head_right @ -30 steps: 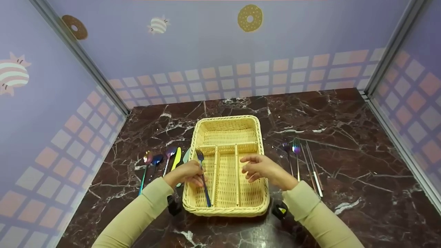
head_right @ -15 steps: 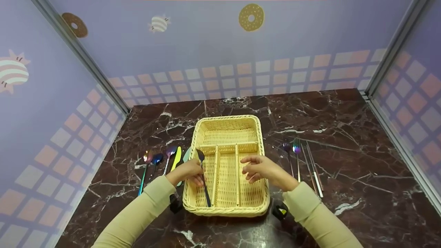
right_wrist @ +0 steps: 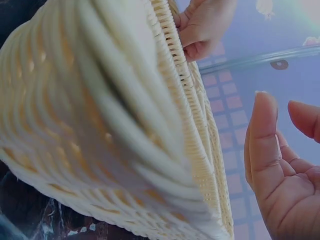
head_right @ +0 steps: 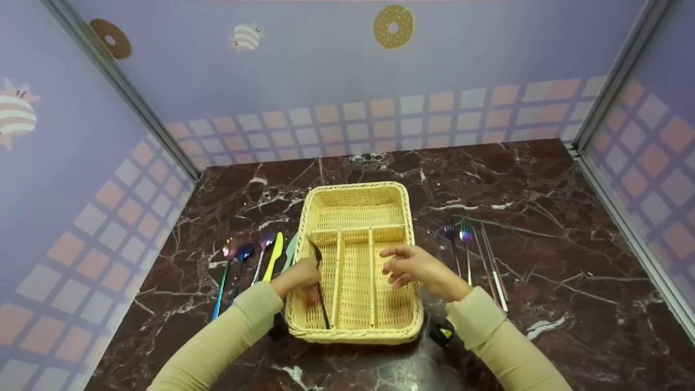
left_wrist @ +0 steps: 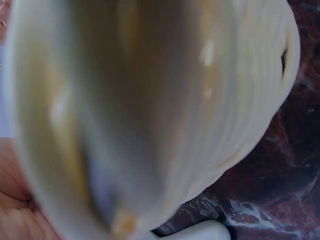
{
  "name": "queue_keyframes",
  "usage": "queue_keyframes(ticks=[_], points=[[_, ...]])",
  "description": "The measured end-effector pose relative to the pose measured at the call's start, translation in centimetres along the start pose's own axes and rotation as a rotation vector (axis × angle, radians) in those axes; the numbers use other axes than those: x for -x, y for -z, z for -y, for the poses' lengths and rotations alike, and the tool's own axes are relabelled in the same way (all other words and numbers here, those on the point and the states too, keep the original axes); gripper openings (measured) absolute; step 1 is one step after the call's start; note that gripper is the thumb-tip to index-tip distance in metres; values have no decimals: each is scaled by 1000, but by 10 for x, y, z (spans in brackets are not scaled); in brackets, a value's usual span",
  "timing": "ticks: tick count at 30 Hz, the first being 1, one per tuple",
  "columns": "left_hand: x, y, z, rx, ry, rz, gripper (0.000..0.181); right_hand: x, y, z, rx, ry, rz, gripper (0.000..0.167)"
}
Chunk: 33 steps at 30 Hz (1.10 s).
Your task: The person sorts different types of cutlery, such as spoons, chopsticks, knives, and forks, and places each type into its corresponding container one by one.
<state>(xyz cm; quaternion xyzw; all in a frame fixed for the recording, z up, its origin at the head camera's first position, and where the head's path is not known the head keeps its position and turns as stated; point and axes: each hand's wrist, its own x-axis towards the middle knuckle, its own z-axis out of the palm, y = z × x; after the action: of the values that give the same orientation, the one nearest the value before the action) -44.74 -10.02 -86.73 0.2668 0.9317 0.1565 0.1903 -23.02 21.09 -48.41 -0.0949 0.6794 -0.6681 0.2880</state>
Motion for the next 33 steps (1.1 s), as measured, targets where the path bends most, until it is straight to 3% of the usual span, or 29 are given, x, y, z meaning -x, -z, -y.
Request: queue_keyframes(ticks=[1,2,3,6,7,9,11,14,15,16,18,20,21,22,23,25,26,28,30,33], points=[[-8,-8,8,11,26,1,41,0,1,0,-4,1,4,36],[-13,-11,11,-32,13,17,46,0,1,-1,-9,1,8,35],[-14,-13,8,-186,149,110,48,0,2,-1,-12,6,9,34],[-21,-20,6,-392,155,177,47,1,3,-1,-22,15,11,32],[-22,-22,4,-466,138,189,51,1,4,0,-22,16,7,32],[-19,-20,2,-592,45,201,56,2,5,1,-18,16,-8,32],[-16,-18,0,-617,15,154,60,4,8,2,-8,14,-28,34],[3,3,-15,-602,-85,94,66,6,15,3,-1,15,-69,41],[14,12,-24,-519,-94,22,68,7,18,3,-1,22,-82,43],[28,26,-38,-422,-57,-15,68,8,22,3,-3,30,-99,44],[65,64,-78,-252,29,-32,65,10,32,2,-11,54,-136,42],[114,110,-128,-41,97,-114,53,13,44,0,-5,84,-188,38],[141,139,-158,52,172,-126,43,15,51,-1,-2,96,-223,35],[167,167,-187,87,261,-106,35,18,57,-3,16,105,-268,35],[190,191,-211,130,282,-118,25,20,65,-4,38,114,-311,36],[227,225,-242,202,246,-210,10,27,78,-9,115,112,-411,41],[241,239,-254,227,275,-221,12,31,84,-13,164,102,-462,41],[259,250,-259,254,224,-310,24,37,95,-21,325,55,-551,43],[269,254,-254,249,178,-396,32,43,102,-30,482,-5,-601,40],[279,258,-243,222,165,-486,30,48,108,-43,660,-108,-614,36]])
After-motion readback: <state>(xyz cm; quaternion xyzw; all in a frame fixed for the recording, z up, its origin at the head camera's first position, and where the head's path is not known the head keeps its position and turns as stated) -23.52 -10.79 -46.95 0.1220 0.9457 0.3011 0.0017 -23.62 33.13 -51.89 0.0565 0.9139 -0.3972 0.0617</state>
